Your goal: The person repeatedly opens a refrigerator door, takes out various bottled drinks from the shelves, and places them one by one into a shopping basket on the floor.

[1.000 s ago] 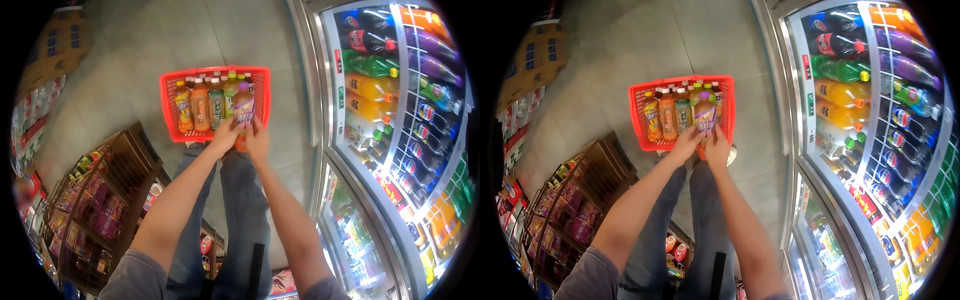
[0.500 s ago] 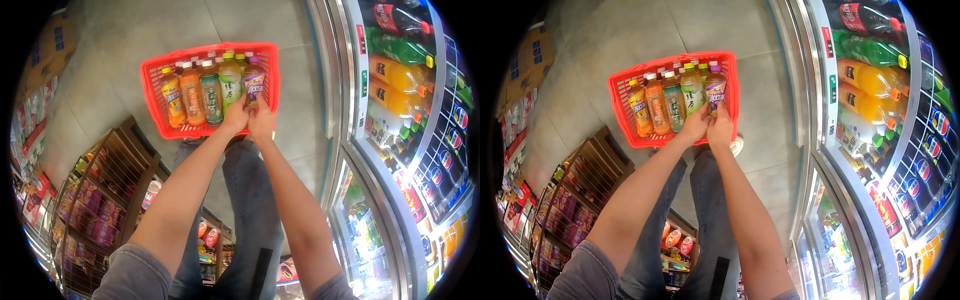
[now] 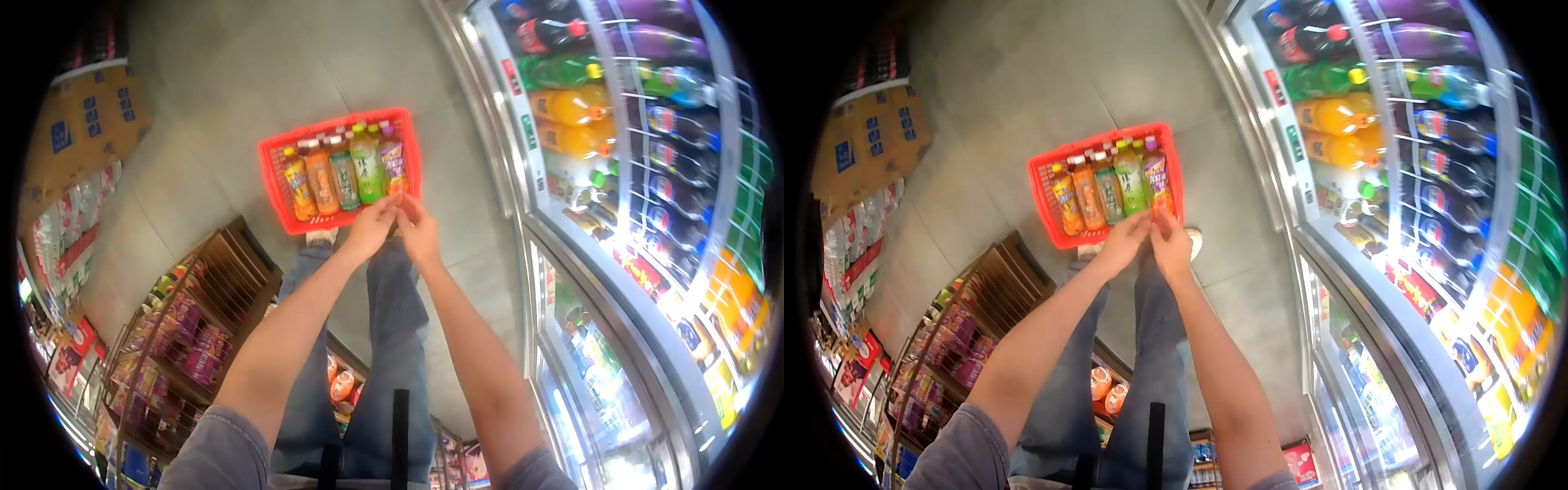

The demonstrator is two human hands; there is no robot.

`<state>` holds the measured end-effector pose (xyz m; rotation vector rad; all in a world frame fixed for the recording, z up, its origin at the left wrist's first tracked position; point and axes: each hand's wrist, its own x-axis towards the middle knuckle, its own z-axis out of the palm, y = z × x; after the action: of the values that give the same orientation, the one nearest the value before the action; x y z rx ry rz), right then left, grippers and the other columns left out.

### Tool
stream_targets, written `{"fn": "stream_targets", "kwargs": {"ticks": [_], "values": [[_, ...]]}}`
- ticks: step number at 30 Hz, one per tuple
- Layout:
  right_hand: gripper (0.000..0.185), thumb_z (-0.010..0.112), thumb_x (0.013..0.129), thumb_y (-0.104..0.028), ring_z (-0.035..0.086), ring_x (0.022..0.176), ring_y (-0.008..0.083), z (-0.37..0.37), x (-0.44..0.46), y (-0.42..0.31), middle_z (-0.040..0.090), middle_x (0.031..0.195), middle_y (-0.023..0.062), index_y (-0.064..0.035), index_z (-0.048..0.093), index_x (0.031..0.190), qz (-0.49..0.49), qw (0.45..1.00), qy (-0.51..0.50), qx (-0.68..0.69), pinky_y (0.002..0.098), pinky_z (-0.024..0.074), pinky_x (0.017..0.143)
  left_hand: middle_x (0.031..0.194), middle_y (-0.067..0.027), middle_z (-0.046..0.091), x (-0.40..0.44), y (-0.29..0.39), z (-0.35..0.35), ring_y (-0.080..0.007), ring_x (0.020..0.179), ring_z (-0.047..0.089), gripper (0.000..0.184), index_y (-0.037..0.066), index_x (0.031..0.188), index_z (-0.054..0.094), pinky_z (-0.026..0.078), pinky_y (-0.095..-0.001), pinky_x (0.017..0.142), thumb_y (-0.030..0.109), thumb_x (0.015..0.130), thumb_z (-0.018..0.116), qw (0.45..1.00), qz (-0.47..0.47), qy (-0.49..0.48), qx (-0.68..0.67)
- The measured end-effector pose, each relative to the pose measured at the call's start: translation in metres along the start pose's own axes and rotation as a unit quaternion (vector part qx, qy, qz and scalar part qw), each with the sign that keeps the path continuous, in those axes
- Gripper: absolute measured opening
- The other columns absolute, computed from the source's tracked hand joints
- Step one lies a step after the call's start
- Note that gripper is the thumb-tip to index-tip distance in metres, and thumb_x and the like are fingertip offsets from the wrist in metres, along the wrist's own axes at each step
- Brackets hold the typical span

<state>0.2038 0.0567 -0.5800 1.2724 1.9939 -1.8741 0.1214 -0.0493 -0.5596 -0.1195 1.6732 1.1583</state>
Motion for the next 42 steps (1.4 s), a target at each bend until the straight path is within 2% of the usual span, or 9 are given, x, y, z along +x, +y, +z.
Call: {"fn": "stream_targets", "kwargs": {"ticks": [6, 9, 13, 18, 21, 26, 31, 35, 42], "values": [[0.04, 0.056, 0.097, -0.013, 0.061, 0.112, 0.022, -0.061, -0.076, -0.158, 0.059, 0.129, 0.0158, 0.0019, 0.051, 0.134, 0.037, 0.977, 0.05, 0.202, 0.0323, 0.0521, 0.089, 0.13, -0.0129, 0.059, -0.099, 0.122, -0.007, -0.0187, 0.12, 0.055, 0.042, 0.0, 0.137, 0.049, 0.042, -0.0298, 0.101, 0.022, 0.101, 0.049, 0.993, 0.116, -0.006, -0.017], [0.045, 0.057, 0.099, -0.024, 0.062, 0.11, 0.0226, -0.094, -0.125, -0.213, 0.059, 0.128, 0.0161, 0.0013, 0.05, 0.135, -0.043, 0.966, 0.112, 0.23, 0.0335, 0.053, 0.089, 0.129, -0.0144, 0.06, -0.155, 0.192, -0.006, -0.0193, 0.119, 0.056, 0.041, 0.001, 0.136, 0.049, 0.044, -0.0306, 0.1, 0.019, 0.1, 0.051, 0.981, 0.189, -0.038, -0.014], [0.045, 0.057, 0.099, -0.026, 0.062, 0.109, 0.0226, -0.135, -0.212, -0.309, 0.059, 0.128, 0.016, 0.0002, 0.049, 0.136, -0.095, 0.944, 0.172, 0.264, 0.0338, 0.0531, 0.089, 0.134, -0.0137, 0.056, -0.244, 0.277, 0.009, -0.0205, 0.124, 0.052, 0.039, 0.002, 0.136, 0.049, 0.041, -0.0317, 0.103, 0.017, 0.1, 0.052, 0.965, 0.251, -0.07, -0.045], [0.044, 0.057, 0.099, -0.026, 0.061, 0.109, 0.0216, -0.177, -0.315, -0.395, 0.059, 0.127, 0.0149, -0.002, 0.05, 0.135, -0.183, 0.89, 0.258, 0.329, 0.0336, 0.0524, 0.09, 0.134, -0.0132, 0.056, -0.345, 0.353, 0.058, -0.0187, 0.124, 0.052, 0.04, 0.001, 0.136, 0.048, 0.04, -0.0311, 0.104, 0.013, 0.098, 0.054, 0.937, 0.291, -0.186, -0.057], [0.043, 0.057, 0.099, -0.025, 0.061, 0.108, 0.021, -0.213, -0.362, -0.414, 0.06, 0.127, 0.0142, -0.0019, 0.051, 0.135, -0.237, 0.856, 0.315, 0.333, 0.0331, 0.0521, 0.089, 0.13, -0.0124, 0.057, -0.396, 0.404, 0.082, -0.0172, 0.12, 0.053, 0.04, 0.001, 0.136, 0.049, 0.042, -0.0295, 0.1, 0.012, 0.098, 0.054, 0.896, 0.368, -0.246, 0.025], [0.041, 0.058, 0.099, -0.022, 0.062, 0.102, 0.0147, -0.292, -0.454, -0.461, 0.064, 0.119, 0.0118, 0.0003, 0.053, 0.132, -0.329, 0.783, 0.421, 0.318, 0.0272, 0.0499, 0.084, 0.126, -0.0095, 0.059, -0.479, 0.487, 0.131, -0.0137, 0.107, 0.058, 0.039, 0.001, 0.135, 0.05, 0.044, -0.0261, 0.094, 0.013, 0.098, 0.054, 0.844, 0.43, -0.321, 0.008], [0.039, 0.06, 0.097, -0.02, 0.061, 0.107, 0.0161, -0.363, -0.543, -0.496, 0.064, 0.118, 0.0126, 0.0008, 0.054, 0.13, -0.399, 0.715, 0.501, 0.281, 0.0288, 0.0482, 0.091, 0.128, -0.0092, 0.058, -0.552, 0.538, 0.186, -0.0143, 0.105, 0.06, 0.038, 0.005, 0.135, 0.051, 0.046, -0.0283, 0.091, 0.019, 0.1, 0.052, 0.794, 0.458, -0.4, 0.024], [0.041, 0.064, 0.094, -0.023, 0.06, 0.109, 0.019, -0.407, -0.577, -0.484, 0.064, 0.117, 0.0127, 0.0016, 0.057, 0.126, -0.336, 0.65, 0.651, 0.202, 0.0308, 0.0462, 0.096, 0.123, -0.0079, 0.061, -0.598, 0.545, 0.222, -0.0135, 0.102, 0.06, 0.039, 0.006, 0.135, 0.052, 0.047, -0.028, 0.086, 0.023, 0.1, 0.053, 0.773, 0.476, -0.415, 0.057], [0.047, 0.057, 0.094, -0.04, 0.064, 0.101, 0.025, -0.453, -0.571, -0.459, 0.069, 0.104, 0.0154, 0.0031, 0.064, 0.112, -0.225, 0.718, 0.632, 0.187, 0.0342, 0.0471, 0.09, 0.115, -0.0067, 0.064, -0.619, 0.526, 0.245, -0.0115, 0.096, 0.06, 0.036, 0.006, 0.131, 0.056, 0.047, -0.0267, 0.084, 0.022, 0.099, 0.055, 0.772, 0.495, -0.393, 0.071]]}}
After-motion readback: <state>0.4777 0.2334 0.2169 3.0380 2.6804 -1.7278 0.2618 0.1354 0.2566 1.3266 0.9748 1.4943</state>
